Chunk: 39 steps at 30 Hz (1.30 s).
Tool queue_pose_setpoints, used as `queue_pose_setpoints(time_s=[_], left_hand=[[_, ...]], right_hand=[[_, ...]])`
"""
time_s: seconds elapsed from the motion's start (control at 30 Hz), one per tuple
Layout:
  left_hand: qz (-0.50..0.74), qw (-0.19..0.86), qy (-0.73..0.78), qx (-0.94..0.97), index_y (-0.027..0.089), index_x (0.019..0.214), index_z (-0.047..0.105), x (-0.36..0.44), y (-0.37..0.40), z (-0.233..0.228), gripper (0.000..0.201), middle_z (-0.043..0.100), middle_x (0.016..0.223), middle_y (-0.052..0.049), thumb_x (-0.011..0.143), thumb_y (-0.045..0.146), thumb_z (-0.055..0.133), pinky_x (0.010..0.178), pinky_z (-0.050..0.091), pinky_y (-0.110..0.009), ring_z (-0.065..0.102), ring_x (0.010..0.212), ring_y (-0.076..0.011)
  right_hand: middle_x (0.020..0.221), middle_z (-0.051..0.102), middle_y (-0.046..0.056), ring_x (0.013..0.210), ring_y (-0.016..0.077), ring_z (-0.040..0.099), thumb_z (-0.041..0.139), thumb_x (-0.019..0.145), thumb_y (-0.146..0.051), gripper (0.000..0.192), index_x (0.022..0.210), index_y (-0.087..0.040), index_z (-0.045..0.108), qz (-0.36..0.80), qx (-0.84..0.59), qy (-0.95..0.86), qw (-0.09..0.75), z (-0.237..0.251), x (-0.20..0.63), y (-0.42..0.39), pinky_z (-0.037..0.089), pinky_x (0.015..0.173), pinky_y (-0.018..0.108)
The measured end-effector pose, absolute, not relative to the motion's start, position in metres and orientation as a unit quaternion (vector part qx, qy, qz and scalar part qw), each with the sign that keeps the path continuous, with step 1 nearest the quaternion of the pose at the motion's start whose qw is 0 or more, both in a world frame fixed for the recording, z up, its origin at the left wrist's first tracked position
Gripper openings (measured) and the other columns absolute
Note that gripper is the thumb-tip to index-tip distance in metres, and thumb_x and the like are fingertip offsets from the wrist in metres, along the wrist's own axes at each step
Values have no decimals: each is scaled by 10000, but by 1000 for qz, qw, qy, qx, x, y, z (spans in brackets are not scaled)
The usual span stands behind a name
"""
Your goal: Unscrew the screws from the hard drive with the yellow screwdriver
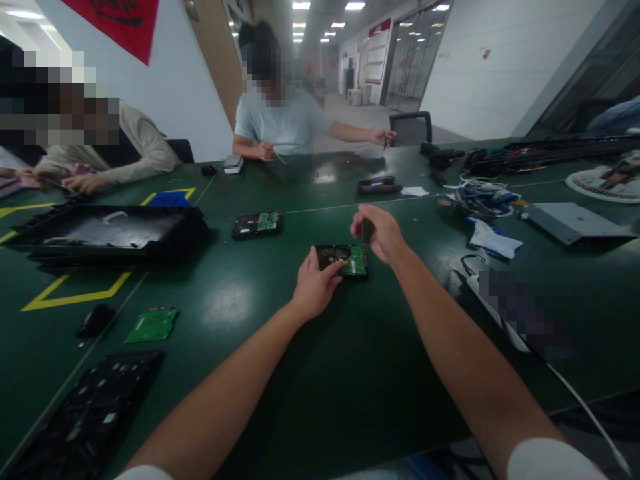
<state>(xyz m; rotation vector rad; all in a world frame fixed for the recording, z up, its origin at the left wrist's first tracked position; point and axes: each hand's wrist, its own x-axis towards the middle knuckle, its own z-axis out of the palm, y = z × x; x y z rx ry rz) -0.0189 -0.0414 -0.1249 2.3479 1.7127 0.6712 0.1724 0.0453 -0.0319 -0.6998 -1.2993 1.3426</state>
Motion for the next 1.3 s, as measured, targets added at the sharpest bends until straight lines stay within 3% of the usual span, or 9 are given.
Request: queue_pose_setpoints(time_s=[0.13,0.23,0.33,0.43,0.63,0.77,0.9,1.1,1.3], left_hand=[[222,78,572,786,395,1514,613,-19,-42,-124,480,196,1778,-106,1041,315,618,1211,369,-650,286,1588,-449],[224,76,571,786,394,1511,617,-18,-41,-124,476,196,1777,-109,1042,314,616,1212,370,-645,293,1584,-452],[226,76,572,785,396,1512,617,-18,-41,-125,482,219,1770,-102,1037,313,618,1210,376,-651,297,1581,-451],[229,78,573,783,394,1514,615,-19,-41,-126,484,223,1768,-101,1037,314,615,1209,380,-654,282,1589,-454],[231,73,567,787,391,1505,626,-20,-41,-127,472,195,1775,-116,1040,310,617,1206,381,-649,288,1588,-467],[233,70,568,786,395,1504,625,-20,-41,-128,480,202,1777,-115,1033,302,632,1209,383,-640,294,1591,-456],[233,72,570,784,398,1499,629,-19,-42,-127,472,197,1781,-111,1038,301,627,1214,374,-642,289,1594,-453],[232,76,570,785,390,1498,634,-19,-43,-125,463,172,1783,-124,1043,305,620,1213,378,-634,286,1593,-469],[233,76,568,786,395,1504,625,-19,-42,-126,476,174,1783,-122,1038,299,626,1215,376,-634,284,1593,-467]], right_hand=[[707,646,-2,574,134,579,709,897,-657,441,787,-231,675,584,-297,-548,520,-29,174,43,429,535,275],[640,557,-27,528,114,496,756,858,-694,479,767,-231,674,584,-296,-540,529,-28,175,43,349,491,263],[593,468,-43,492,106,415,681,855,-808,582,754,-235,679,588,-296,-532,532,-29,176,45,299,471,270],[602,473,-37,498,107,425,608,872,-849,634,753,-231,688,596,-298,-528,526,-29,175,47,327,479,274],[696,585,-31,603,108,556,829,815,-602,430,727,-226,638,575,-300,-506,569,-33,170,50,455,583,253],[723,642,-25,625,134,621,760,840,-550,356,757,-240,606,589,-303,-497,560,-32,170,47,502,616,280],[631,584,-33,520,123,534,688,887,-572,351,795,-235,650,577,-305,-520,551,-29,174,45,405,506,273],[530,389,-63,427,100,324,572,894,-829,619,748,-235,665,575,-304,-516,557,-29,175,48,257,441,293],[613,486,-48,503,111,459,670,871,-776,541,843,-238,717,563,-301,-503,583,-32,175,52,351,487,284]])
